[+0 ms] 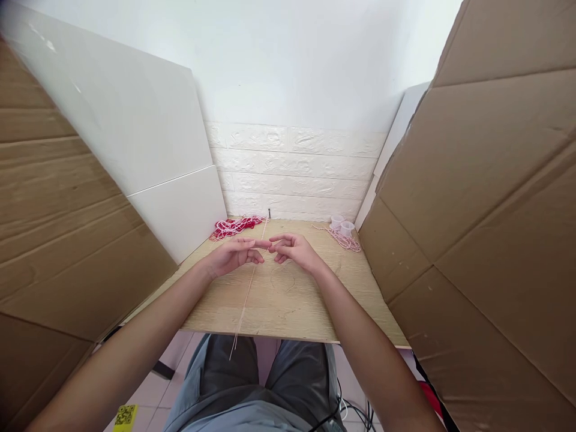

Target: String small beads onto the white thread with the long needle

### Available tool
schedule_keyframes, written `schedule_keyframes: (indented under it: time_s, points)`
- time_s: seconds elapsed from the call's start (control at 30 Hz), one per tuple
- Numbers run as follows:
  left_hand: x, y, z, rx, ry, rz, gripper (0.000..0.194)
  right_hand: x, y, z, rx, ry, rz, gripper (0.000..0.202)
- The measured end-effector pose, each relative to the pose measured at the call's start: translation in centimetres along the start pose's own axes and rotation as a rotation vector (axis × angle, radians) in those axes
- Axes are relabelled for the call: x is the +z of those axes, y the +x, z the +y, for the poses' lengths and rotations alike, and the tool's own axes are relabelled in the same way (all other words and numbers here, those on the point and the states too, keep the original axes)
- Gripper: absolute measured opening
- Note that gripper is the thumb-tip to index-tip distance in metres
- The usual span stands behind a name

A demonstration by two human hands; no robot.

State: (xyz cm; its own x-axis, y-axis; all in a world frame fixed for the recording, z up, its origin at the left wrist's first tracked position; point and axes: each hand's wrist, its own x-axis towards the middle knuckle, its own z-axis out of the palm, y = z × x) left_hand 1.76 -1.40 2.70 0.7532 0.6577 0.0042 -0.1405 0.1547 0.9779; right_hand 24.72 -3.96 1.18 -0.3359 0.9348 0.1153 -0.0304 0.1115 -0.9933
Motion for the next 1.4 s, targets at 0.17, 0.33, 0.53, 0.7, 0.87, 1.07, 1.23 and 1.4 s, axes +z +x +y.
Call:
schedule_keyframes:
  time_s: [0.17, 0.33, 0.53, 0.7, 0.87, 1.07, 1.23, 1.4]
  points:
    - [-0.1, 0.0, 0.0, -0.011, -0.009, -0.004, 0.037, -0.3, 0.5, 0.5, -0.049, 0.064, 0.081, 0.034]
    - [0.0, -0.3, 0.2, -0.029, 0.015, -0.08, 0.036, -1.5, 1.5, 1.6, 0.064, 0.102, 0.433, 0.016]
    - [-0.2, -0.4, 0.2, -0.013, -0.006, -0.128, 0.032, -2.9, 1.7, 2.0, 0.095, 0.13, 0.676, 0.011]
    - [-0.5, -0.4, 0.1, 0.011, -0.019, -0.128, 0.03, -3.1, 1.8, 2.0, 0.092, 0.13, 0.734, 0.013]
    - [-0.3, -0.3, 0.1, 0.031, -0.02, -0.069, 0.026, -2.7, 1.9, 2.1, 0.059, 0.09, 0.616, 0.015]
    - [-0.5, 0.5, -0.2, 0.14, -0.131, 0.26, 0.026, -1.8, 1.8, 2.3, -0.066, -0.339, 0.508, 0.047]
    - [-1.0, 1.2, -0.4, 0.15, -0.187, 0.505, 0.026, -0.7, 1.3, 1.5, -0.154, -0.331, 0.389, 0.031]
    - [-1.0, 1.2, -0.6, 0.102, -0.15, 0.521, 0.025, 0.5, 0.4, 1.2, 0.048, -0.174, -0.074, 0.024]
